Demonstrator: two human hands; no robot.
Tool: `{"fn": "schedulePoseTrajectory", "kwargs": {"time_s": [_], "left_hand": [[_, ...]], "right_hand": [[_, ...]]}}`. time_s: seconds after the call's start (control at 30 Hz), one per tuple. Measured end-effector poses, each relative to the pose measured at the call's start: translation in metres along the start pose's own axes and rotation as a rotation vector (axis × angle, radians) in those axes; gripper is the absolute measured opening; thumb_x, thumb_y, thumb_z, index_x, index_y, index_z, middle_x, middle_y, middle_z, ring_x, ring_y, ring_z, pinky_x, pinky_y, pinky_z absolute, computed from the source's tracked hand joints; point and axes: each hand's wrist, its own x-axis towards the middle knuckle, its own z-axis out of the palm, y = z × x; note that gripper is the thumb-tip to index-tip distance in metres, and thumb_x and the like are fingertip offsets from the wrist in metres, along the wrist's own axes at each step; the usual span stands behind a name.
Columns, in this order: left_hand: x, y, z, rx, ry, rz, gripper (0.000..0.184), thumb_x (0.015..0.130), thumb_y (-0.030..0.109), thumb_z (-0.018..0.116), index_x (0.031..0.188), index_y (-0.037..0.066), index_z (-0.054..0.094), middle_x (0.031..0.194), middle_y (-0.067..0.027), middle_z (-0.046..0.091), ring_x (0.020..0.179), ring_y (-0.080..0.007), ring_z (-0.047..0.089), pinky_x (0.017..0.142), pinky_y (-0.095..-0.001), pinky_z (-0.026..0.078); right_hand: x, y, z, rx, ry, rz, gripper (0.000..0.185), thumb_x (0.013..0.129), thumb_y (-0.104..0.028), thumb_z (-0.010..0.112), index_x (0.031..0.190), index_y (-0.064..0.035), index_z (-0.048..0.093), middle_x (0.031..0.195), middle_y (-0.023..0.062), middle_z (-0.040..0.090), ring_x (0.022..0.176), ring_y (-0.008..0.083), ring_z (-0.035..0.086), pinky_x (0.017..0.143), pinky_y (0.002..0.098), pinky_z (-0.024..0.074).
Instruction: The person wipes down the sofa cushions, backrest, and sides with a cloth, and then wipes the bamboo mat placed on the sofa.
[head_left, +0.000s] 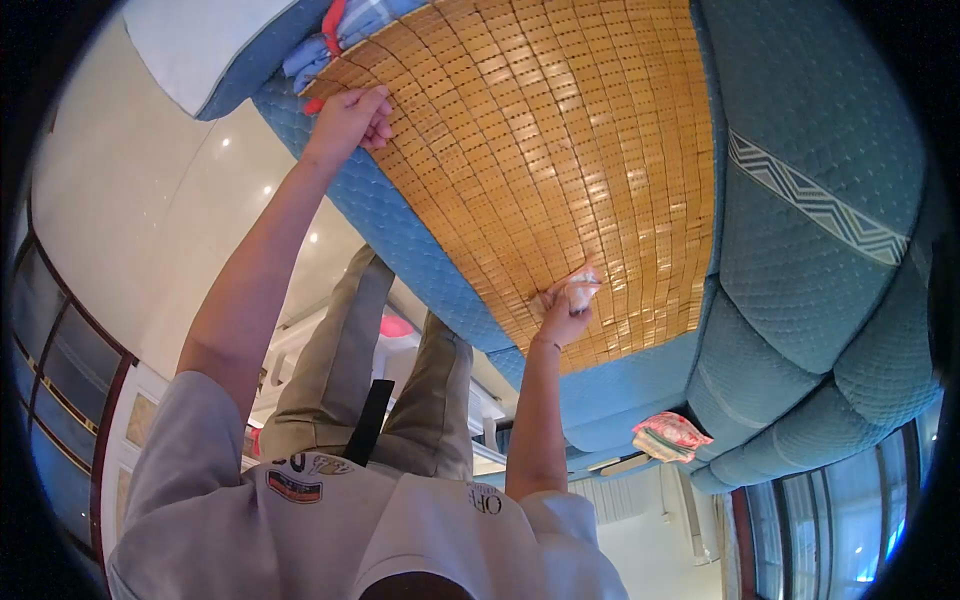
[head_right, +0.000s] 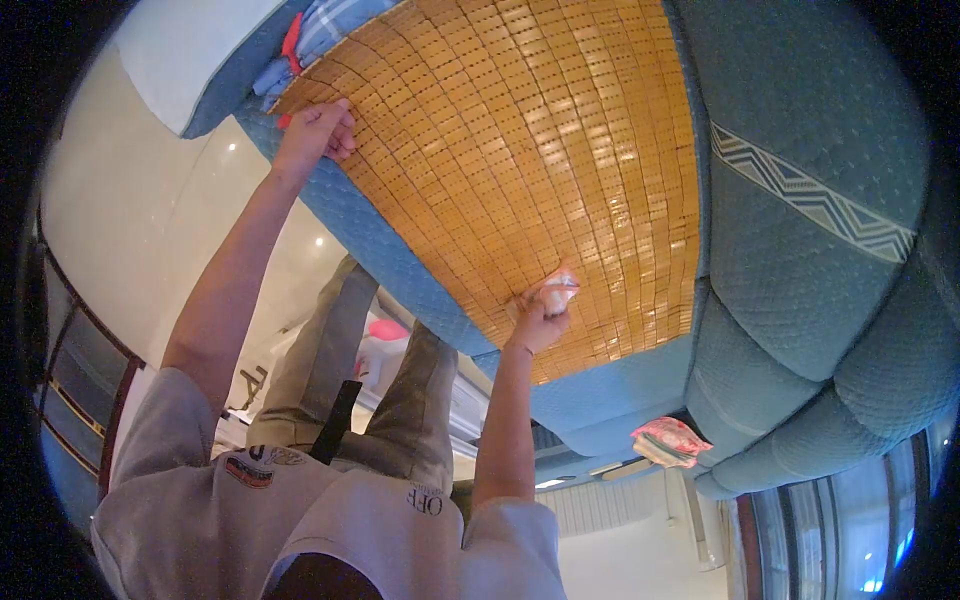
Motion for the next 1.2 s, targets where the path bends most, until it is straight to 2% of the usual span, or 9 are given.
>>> {"fn": "schedulePoseTrajectory", "kwargs": {"time_s": [0.23, 0.43, 0.57, 0.6, 0.7, 0.77, 0.93, 1.03, 1.2], "left_hand": [[-0.001, -0.006, -0.005, -0.113, -0.031, 0.003, 0.036, 0.092, 0.037, 0.053, 0.081, 0.004, 0.059, 0.063, -0.0054, 0.060, 0.054, -0.0128, 0.058, 0.052, -0.0245, 0.048], [-0.007, -0.002, -0.017, -0.175, 0.189, 0.034, 0.036, 0.093, 0.032, 0.052, 0.076, 0.001, 0.059, 0.063, -0.0065, 0.058, 0.053, -0.0131, 0.057, 0.051, -0.0245, 0.049], [-0.007, -0.007, -0.025, -0.196, 0.154, 0.036, 0.037, 0.093, 0.035, 0.053, 0.073, 0.004, 0.058, 0.061, -0.0044, 0.057, 0.054, -0.0121, 0.055, 0.054, -0.0251, 0.048], [-0.007, -0.007, -0.027, -0.170, 0.138, 0.034, 0.037, 0.093, 0.035, 0.053, 0.073, 0.004, 0.058, 0.061, -0.0043, 0.057, 0.054, -0.0120, 0.055, 0.053, -0.0251, 0.047], [-0.009, -0.008, -0.026, -0.186, 0.215, 0.025, 0.037, 0.092, 0.034, 0.054, 0.072, 0.003, 0.058, 0.060, -0.0049, 0.056, 0.052, -0.0120, 0.053, 0.050, -0.0251, 0.045], [-0.011, -0.007, -0.024, -0.226, 0.303, 0.021, 0.037, 0.092, 0.032, 0.054, 0.071, 0.001, 0.058, 0.059, -0.0055, 0.055, 0.049, -0.0122, 0.052, 0.048, -0.0251, 0.044], [-0.014, -0.025, -0.029, -0.163, 0.457, 0.098, 0.036, 0.093, 0.036, 0.053, 0.076, 0.004, 0.057, 0.061, -0.0024, 0.052, 0.054, -0.0102, 0.050, 0.055, -0.0250, 0.046], [-0.013, -0.034, -0.033, -0.294, 0.433, 0.145, 0.038, 0.095, 0.036, 0.048, 0.084, 0.002, 0.060, 0.065, -0.0021, 0.055, 0.056, -0.0094, 0.052, 0.051, -0.0228, 0.044], [-0.016, -0.028, -0.034, -0.277, 0.403, 0.173, 0.042, 0.097, 0.040, 0.040, 0.080, 0.005, 0.056, 0.065, -0.0014, 0.052, 0.059, -0.0091, 0.051, 0.055, -0.0221, 0.044]], "right_hand": [[-0.058, -0.203, 0.143, 0.289, -0.416, -0.678, 0.048, 0.074, -0.007, 0.067, 0.119, -0.0006, 0.051, 0.106, 0.0142, 0.058, 0.098, 0.0308, 0.054, 0.084, 0.0394, 0.0456], [-0.109, -0.283, 0.195, -0.371, -0.567, -1.306, 0.043, 0.070, -0.006, 0.066, 0.112, -0.0093, 0.055, 0.110, 0.0143, 0.051, 0.105, 0.0329, 0.053, 0.082, 0.0440, 0.0486], [-0.054, -0.299, 0.210, -0.397, -0.251, -1.412, 0.033, 0.073, -0.008, 0.065, 0.104, -0.0081, 0.054, 0.107, 0.0131, 0.052, 0.096, 0.0290, 0.058, 0.073, 0.0423, 0.0528], [-0.034, -0.316, 0.206, 0.012, -0.505, -1.120, 0.030, 0.075, -0.003, 0.060, 0.104, -0.0055, 0.054, 0.101, 0.0135, 0.057, 0.089, 0.0261, 0.061, 0.066, 0.0377, 0.0541], [0.013, -0.359, 0.200, 0.067, -0.218, -0.780, 0.025, 0.079, 0.007, 0.051, 0.104, 0.0013, 0.052, 0.082, 0.0112, 0.062, 0.067, 0.0163, 0.062, 0.045, 0.0265, 0.0517], [0.012, -0.359, 0.224, 0.086, -0.256, -0.845, 0.026, 0.080, 0.006, 0.052, 0.105, 0.0016, 0.051, 0.086, 0.0122, 0.059, 0.067, 0.0172, 0.062, 0.045, 0.0268, 0.0524], [-0.099, -0.322, 0.244, 0.141, -0.280, -1.140, 0.028, 0.082, -0.013, 0.055, 0.107, -0.0002, 0.051, 0.108, 0.0234, 0.049, 0.102, 0.0407, 0.048, 0.086, 0.0488, 0.0420], [-0.159, -0.273, 0.235, -0.068, -0.602, -1.242, 0.035, 0.068, -0.005, 0.064, 0.101, -0.0045, 0.050, 0.107, 0.0210, 0.047, 0.103, 0.0407, 0.048, 0.088, 0.0477, 0.0411], [-0.132, -0.298, 0.233, -0.045, -0.696, -1.263, 0.024, 0.070, -0.005, 0.060, 0.093, -0.0063, 0.057, 0.094, 0.0153, 0.056, 0.092, 0.0367, 0.054, 0.078, 0.0451, 0.0461]]}}
